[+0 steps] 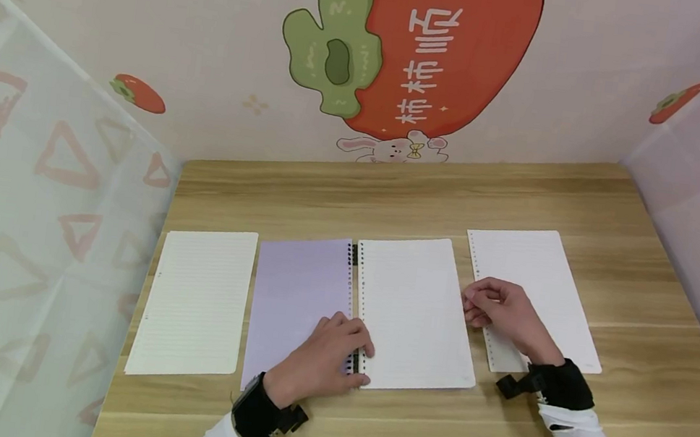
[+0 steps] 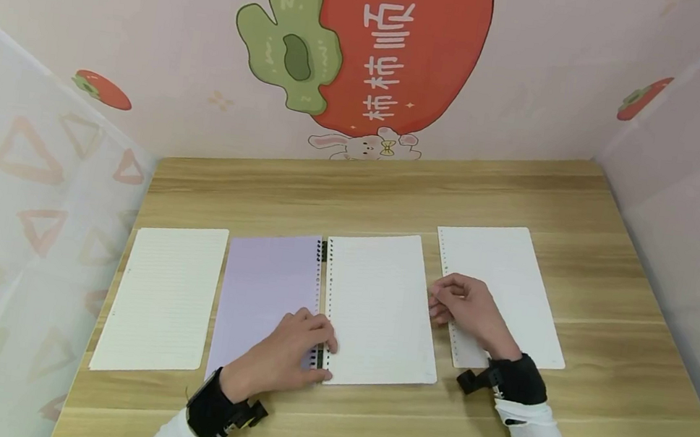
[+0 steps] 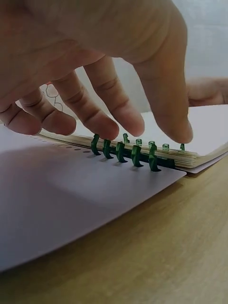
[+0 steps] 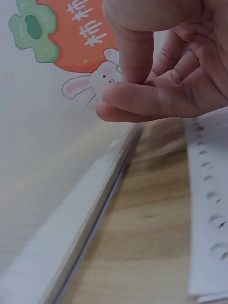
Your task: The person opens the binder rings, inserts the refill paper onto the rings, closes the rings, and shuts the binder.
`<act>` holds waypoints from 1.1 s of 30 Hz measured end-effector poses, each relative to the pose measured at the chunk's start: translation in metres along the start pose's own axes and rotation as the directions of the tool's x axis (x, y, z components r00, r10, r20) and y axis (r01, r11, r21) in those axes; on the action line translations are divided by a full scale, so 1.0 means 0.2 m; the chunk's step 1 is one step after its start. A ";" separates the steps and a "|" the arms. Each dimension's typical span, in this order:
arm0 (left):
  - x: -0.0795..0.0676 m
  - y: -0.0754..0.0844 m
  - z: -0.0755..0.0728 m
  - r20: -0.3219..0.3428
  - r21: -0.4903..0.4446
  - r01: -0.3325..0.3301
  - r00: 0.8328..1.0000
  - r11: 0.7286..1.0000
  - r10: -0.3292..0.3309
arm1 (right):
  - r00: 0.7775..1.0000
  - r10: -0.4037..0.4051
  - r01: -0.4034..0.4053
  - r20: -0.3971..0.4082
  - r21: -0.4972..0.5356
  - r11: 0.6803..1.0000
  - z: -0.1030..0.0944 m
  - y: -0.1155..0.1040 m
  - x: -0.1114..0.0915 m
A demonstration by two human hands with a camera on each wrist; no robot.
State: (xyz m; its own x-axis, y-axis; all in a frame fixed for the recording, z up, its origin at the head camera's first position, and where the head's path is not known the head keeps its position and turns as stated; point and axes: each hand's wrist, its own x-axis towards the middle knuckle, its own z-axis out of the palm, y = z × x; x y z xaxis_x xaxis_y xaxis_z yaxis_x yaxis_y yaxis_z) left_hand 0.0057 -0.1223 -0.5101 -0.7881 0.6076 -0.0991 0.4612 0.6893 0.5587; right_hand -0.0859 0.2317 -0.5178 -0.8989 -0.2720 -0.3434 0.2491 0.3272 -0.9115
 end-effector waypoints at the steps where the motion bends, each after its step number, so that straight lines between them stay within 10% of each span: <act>1: 0.00 0.00 0.00 0.004 -0.001 -0.004 1.000 1.000 0.004 | 1.000 -0.007 0.007 -0.004 0.006 1.000 -0.01 0.00 0.00; 18: 0.06 0.06 -0.04 0.011 0.059 -0.106 0.994 0.993 0.106 | 0.987 -0.087 0.081 -0.132 -0.053 0.995 -0.21 -0.01 -0.10; 33: 0.45 0.27 -0.04 -0.025 0.200 -0.175 0.983 0.964 0.184 | 0.892 -0.196 0.011 -0.407 -0.414 0.910 -0.45 0.08 -0.23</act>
State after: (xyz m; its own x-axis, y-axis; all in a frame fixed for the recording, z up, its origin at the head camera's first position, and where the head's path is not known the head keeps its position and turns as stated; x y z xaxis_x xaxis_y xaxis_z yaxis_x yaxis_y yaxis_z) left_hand -0.0441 -0.0332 -0.4826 -0.6998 0.7139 0.0263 0.6643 0.6368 0.3913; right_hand -0.0733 0.3308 -0.4955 -0.9975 0.0611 -0.0357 0.0675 0.6691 -0.7401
